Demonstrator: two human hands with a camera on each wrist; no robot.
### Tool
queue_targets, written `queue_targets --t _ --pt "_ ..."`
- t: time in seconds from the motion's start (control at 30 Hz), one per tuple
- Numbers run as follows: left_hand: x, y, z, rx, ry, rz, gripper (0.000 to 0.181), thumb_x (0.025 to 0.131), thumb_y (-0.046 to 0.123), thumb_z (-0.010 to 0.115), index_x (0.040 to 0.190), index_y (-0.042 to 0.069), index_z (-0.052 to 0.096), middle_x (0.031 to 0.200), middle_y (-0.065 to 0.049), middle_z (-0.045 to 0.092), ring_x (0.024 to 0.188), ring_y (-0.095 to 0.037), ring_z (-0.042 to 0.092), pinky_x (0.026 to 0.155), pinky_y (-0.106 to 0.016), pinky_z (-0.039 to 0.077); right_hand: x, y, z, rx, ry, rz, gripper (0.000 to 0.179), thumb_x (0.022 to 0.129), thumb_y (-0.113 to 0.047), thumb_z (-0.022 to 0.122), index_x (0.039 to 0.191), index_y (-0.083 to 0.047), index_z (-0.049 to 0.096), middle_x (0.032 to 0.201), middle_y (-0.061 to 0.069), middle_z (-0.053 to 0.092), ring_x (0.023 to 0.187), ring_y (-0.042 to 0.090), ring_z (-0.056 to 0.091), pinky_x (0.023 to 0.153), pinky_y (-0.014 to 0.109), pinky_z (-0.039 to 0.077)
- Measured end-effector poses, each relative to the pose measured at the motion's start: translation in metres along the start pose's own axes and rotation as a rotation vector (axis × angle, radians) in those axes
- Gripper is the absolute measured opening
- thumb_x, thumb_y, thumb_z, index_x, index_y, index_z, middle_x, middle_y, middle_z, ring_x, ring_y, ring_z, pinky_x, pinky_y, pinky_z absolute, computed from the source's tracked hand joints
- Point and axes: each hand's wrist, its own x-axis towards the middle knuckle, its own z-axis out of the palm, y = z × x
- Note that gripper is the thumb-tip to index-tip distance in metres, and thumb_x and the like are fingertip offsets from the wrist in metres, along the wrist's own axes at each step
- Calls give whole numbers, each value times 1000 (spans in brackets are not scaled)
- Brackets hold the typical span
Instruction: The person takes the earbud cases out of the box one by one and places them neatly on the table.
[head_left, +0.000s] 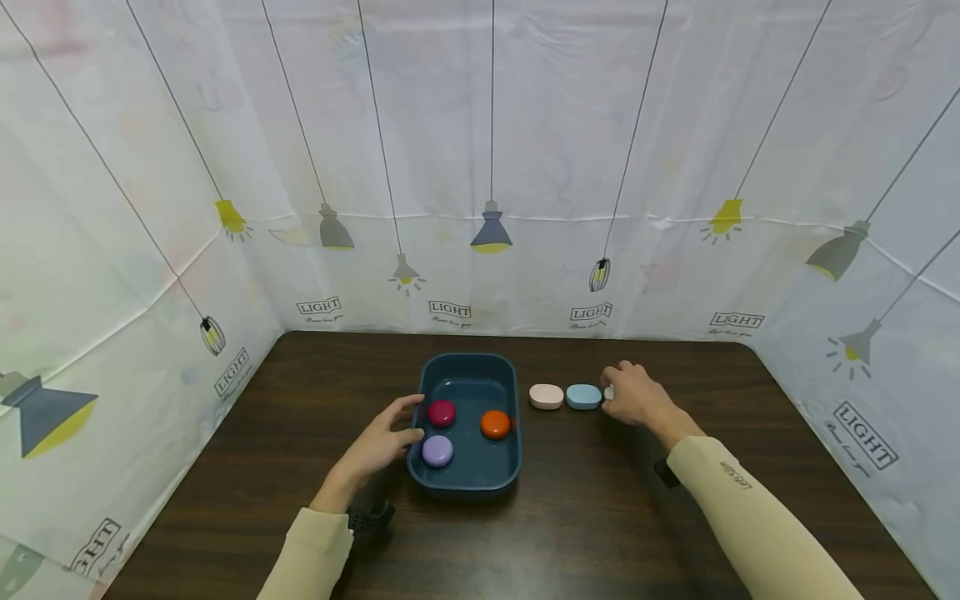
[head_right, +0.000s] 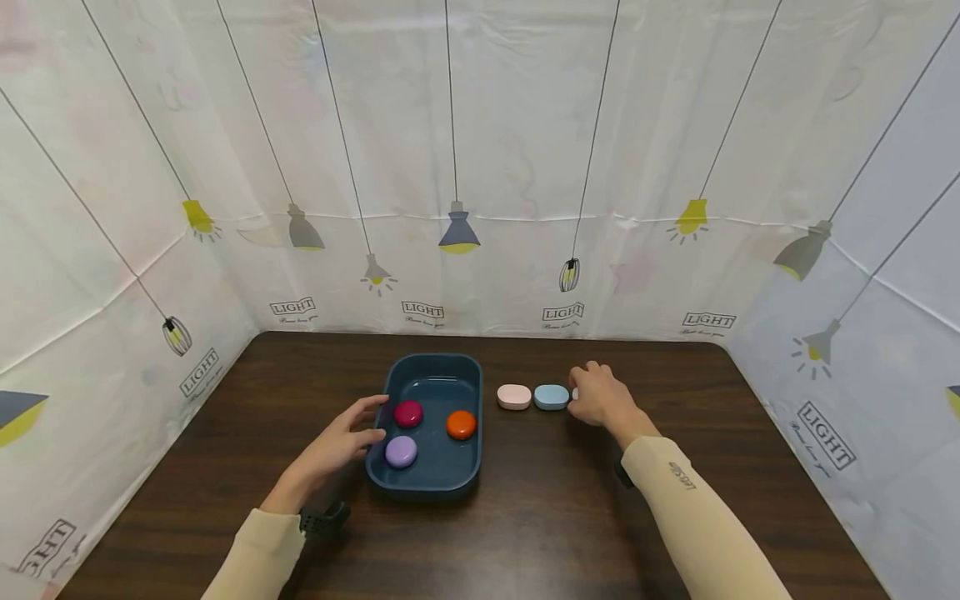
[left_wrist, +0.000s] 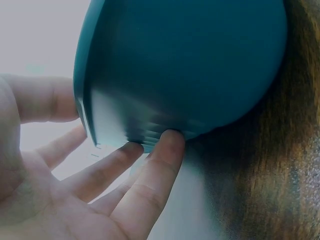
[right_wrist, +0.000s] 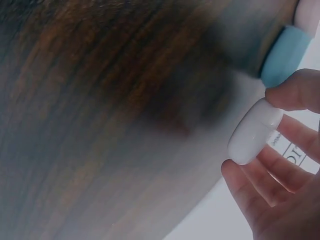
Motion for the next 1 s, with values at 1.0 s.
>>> queue_targets --t 1.0 --pt "1 -1 1 6 11 8 55 100 12 60 153 16 44 150 -20 43 117 -34 59 90 -50 56 -6 -17 -22 68 79 -14 29 92 -17 64 117 -2 67 115 17 59 105 37 56 79 57 52"
